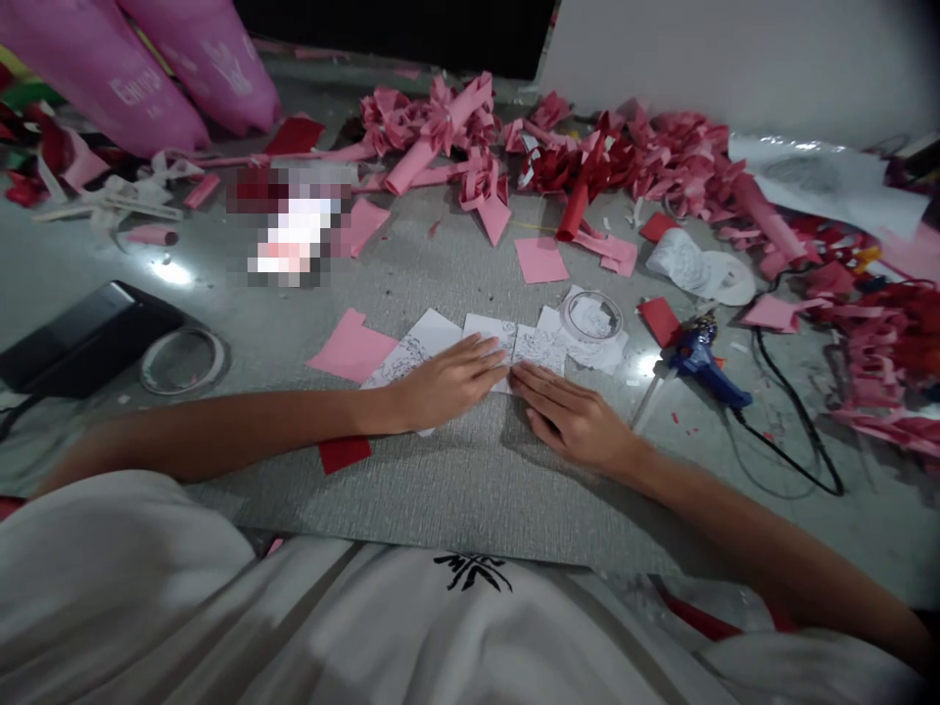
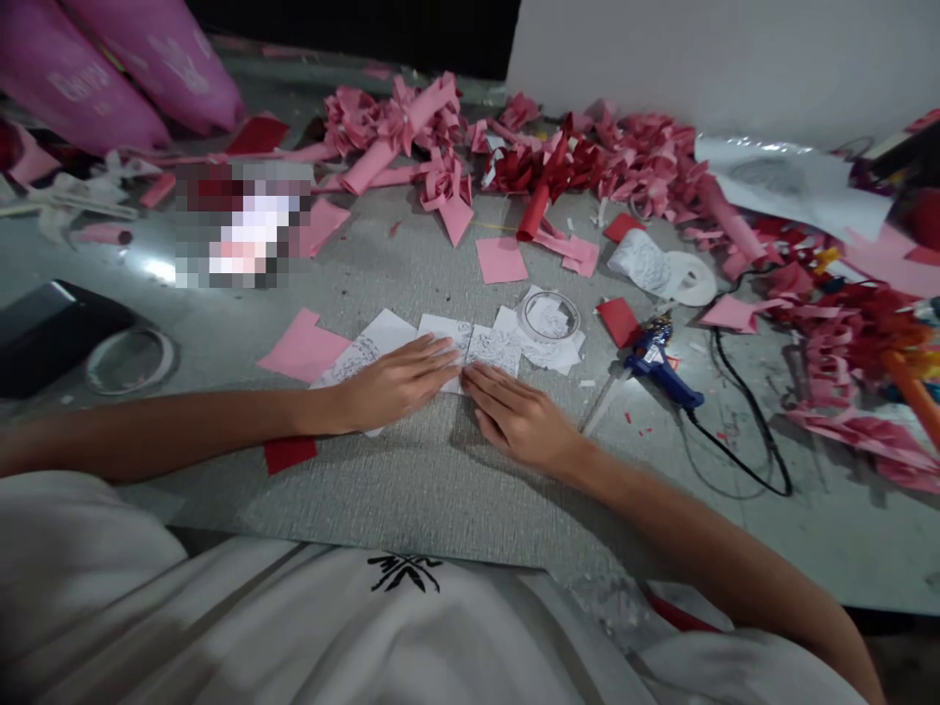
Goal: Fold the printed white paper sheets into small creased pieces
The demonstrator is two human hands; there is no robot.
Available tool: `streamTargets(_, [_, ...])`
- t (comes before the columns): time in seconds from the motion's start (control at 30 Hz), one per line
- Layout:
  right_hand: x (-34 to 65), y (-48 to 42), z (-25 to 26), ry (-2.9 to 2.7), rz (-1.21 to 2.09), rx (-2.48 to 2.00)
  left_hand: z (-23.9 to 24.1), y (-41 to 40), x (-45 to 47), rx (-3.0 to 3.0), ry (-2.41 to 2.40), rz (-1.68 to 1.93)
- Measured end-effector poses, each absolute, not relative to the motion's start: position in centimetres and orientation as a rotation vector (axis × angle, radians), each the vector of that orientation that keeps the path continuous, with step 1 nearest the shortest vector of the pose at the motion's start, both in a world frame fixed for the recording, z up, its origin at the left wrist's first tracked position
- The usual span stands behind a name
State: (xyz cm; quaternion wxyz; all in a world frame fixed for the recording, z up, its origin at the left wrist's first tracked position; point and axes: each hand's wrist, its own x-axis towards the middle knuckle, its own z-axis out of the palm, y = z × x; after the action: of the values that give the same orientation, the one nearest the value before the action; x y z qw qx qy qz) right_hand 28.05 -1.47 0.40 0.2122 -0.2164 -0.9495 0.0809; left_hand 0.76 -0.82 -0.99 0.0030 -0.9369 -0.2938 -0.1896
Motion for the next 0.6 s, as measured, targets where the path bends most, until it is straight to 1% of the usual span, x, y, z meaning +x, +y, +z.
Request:
streamTargets(0.2, [27.8, -1.6, 0.9, -2.679, 0.225, -0.625, -1.3, -1.2, 0.9, -2.997, -0.932, -0.633])
streamTargets(0.33, [27.7, -1.7, 1.3, -2.716, 0.115, -0.658, -1.3, -1.3, 0.6, -3.054, -0.925, -0.597])
streamTargets(0.6, [28.2, -2.5, 2.2, -2.730, -0.109, -0.678, -1.1, -1.2, 0.5, -2.919, -0.902, -0.744])
